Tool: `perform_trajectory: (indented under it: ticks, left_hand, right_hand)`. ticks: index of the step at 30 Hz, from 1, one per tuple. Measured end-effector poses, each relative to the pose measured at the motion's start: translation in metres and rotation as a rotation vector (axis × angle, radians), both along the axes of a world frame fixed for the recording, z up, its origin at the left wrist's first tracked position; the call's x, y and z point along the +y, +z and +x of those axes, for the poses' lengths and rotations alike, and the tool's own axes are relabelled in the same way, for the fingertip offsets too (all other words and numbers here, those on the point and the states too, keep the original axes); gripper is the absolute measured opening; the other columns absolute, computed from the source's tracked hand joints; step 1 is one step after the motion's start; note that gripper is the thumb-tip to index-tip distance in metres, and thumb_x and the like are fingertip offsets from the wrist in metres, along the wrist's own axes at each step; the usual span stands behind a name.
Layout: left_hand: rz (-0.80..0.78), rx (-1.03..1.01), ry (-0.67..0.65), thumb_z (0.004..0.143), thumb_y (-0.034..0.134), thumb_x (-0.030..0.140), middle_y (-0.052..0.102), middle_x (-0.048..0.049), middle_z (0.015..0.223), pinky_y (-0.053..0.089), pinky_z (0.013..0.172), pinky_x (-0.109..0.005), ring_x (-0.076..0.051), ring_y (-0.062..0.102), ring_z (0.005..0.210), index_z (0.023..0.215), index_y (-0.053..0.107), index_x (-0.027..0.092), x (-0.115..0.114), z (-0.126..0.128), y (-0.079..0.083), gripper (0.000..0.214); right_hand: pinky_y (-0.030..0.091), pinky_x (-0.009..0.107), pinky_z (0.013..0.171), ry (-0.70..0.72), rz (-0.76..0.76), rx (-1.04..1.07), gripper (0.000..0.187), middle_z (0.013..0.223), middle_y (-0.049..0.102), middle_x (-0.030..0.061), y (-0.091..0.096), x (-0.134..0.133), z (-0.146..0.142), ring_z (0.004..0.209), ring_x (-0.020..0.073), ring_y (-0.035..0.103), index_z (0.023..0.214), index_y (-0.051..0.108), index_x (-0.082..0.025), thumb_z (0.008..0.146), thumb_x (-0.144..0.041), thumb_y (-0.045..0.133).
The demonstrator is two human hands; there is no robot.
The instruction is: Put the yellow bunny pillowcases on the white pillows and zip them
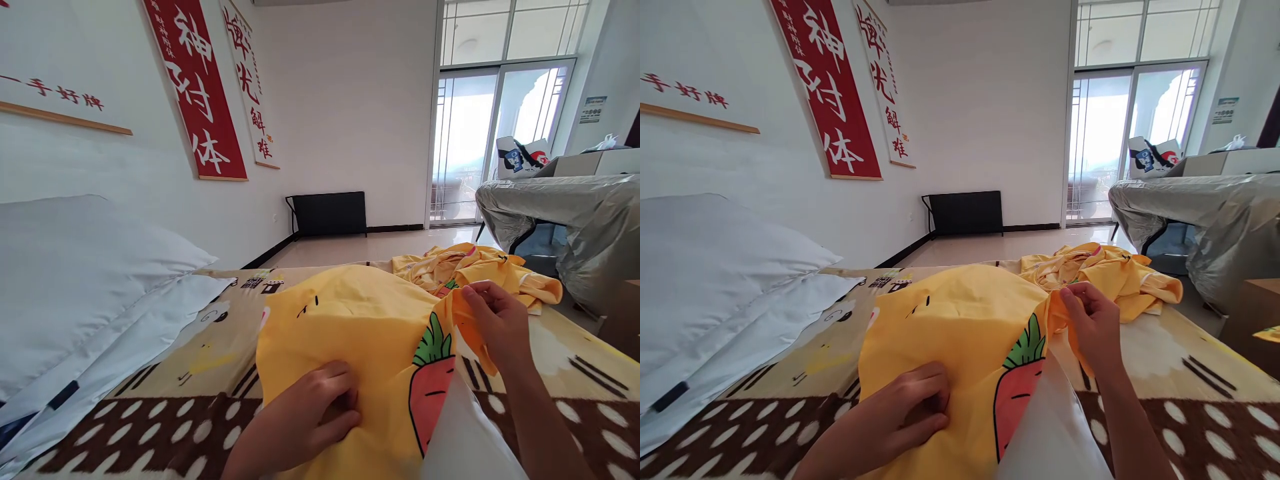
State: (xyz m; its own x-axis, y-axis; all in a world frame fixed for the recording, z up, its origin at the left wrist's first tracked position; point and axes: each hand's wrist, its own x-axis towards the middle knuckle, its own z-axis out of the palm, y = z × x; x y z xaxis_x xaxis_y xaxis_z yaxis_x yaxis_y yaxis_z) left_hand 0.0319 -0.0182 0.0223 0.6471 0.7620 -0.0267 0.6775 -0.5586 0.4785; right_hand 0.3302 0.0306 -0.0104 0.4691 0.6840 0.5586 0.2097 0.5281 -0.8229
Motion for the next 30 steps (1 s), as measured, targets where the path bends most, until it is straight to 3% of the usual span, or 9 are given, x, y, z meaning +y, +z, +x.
perform_trajectory:
  ticks: [4, 7, 10, 13, 16, 18, 21, 23, 30]
  left_hand:
    - [-0.005, -0.003, 0.000, 0.085, 0.049, 0.025, 0.053, -0.0001, 0.088, 0.039, 0.071, -0.024, -0.013, 0.049, 0.078, 0.078, 0.048, 0.018, 0.000, 0.001, 0.001, 0.010]
    - [-0.005, 0.003, 0.004, 0.084, 0.050, 0.026, 0.054, 0.0003, 0.088, 0.040, 0.071, -0.024, -0.013, 0.050, 0.077, 0.078, 0.048, 0.019, 0.000, 0.000, 0.002, 0.010]
    - [-0.013, 0.010, -0.001, 0.084, 0.050, 0.027, 0.055, 0.0004, 0.089, 0.041, 0.072, -0.024, -0.014, 0.051, 0.078, 0.079, 0.049, 0.019, -0.001, -0.001, 0.002, 0.010]
    - [0.024, -0.036, 0.018, 0.086, 0.049, 0.029, 0.055, -0.0028, 0.104, 0.043, 0.086, -0.029, -0.017, 0.052, 0.095, 0.093, 0.052, 0.021, 0.000, -0.003, -0.001, 0.011]
    - [0.160, -0.052, 0.134, 0.088, 0.048, 0.038, 0.037, -0.0098, 0.139, 0.025, 0.110, -0.044, -0.026, 0.030, 0.131, 0.122, 0.044, 0.021, 0.007, -0.006, -0.008, 0.037]
    - [0.178, -0.018, 0.190, 0.089, 0.045, 0.046, 0.022, -0.0098, 0.150, 0.013, 0.113, -0.051, -0.028, 0.015, 0.139, 0.135, 0.034, 0.022, 0.015, -0.008, -0.013, 0.053]
    - [0.133, -0.002, 0.189, 0.090, 0.041, 0.051, 0.024, -0.0094, 0.151, 0.014, 0.114, -0.053, -0.027, 0.017, 0.139, 0.140, 0.030, 0.022, 0.027, -0.011, -0.018, 0.060]
    - [0.137, -0.005, 0.183, 0.090, 0.041, 0.052, 0.029, -0.0100, 0.149, 0.016, 0.113, -0.052, -0.027, 0.021, 0.138, 0.139, 0.034, 0.021, 0.032, -0.013, -0.019, 0.058]
    - [0.166, 0.034, 0.201, 0.091, 0.040, 0.052, 0.032, -0.0086, 0.149, 0.020, 0.113, -0.052, -0.026, 0.025, 0.137, 0.138, 0.038, 0.022, 0.030, -0.011, -0.015, 0.056]
  right_hand:
    - [0.042, 0.024, 0.054, 0.155, -0.122, -0.379, 0.030, 0.073, 0.062, 0.0013, -0.003, 0.011, 0.001, 0.062, 0.0151, 0.054, 0.087, 0.065, -0.019, 0.076, -0.047, 0.063]
    - [0.047, 0.029, 0.071, 0.407, -0.266, -0.696, 0.038, 0.089, 0.068, 0.0017, -0.004, 0.016, 0.001, 0.078, 0.0199, 0.060, 0.104, 0.067, -0.023, 0.072, -0.043, 0.067]
    - [0.048, 0.030, 0.078, 0.669, -0.351, -0.797, 0.045, 0.103, 0.067, 0.0023, -0.007, 0.019, 0.010, 0.090, 0.0225, 0.061, 0.115, 0.064, -0.024, 0.072, -0.039, 0.067]
    - [0.047, 0.032, 0.086, 0.795, -0.333, -0.800, 0.050, 0.112, 0.063, 0.0047, -0.013, 0.023, 0.024, 0.100, 0.0240, 0.059, 0.122, 0.058, -0.022, 0.073, -0.033, 0.065]
    - [0.043, 0.035, 0.094, 0.716, -0.269, -0.779, 0.050, 0.120, 0.058, 0.0085, -0.021, 0.030, 0.026, 0.109, 0.0262, 0.054, 0.114, 0.062, -0.020, 0.066, -0.027, 0.070]
    - [0.046, 0.035, 0.090, 0.635, -0.245, -0.754, 0.039, 0.112, 0.062, 0.0076, -0.027, 0.036, 0.017, 0.103, 0.0255, 0.056, 0.100, 0.067, -0.021, 0.061, -0.027, 0.072]
    - [0.050, 0.028, 0.068, 0.581, -0.234, -0.717, 0.016, 0.079, 0.066, 0.0008, -0.035, 0.042, -0.002, 0.075, 0.0189, 0.058, 0.076, 0.068, -0.020, 0.063, -0.029, 0.067]
    - [0.046, 0.024, 0.057, 0.542, -0.227, -0.694, 0.012, 0.064, 0.061, -0.0023, -0.038, 0.044, -0.011, 0.063, 0.0149, 0.053, 0.066, 0.064, -0.018, 0.065, -0.030, 0.062]
    - [0.033, 0.021, 0.053, 0.375, -0.206, -0.677, 0.013, 0.058, 0.054, -0.0036, -0.035, 0.046, -0.015, 0.058, 0.0110, 0.042, 0.060, 0.055, -0.015, 0.070, -0.025, 0.055]
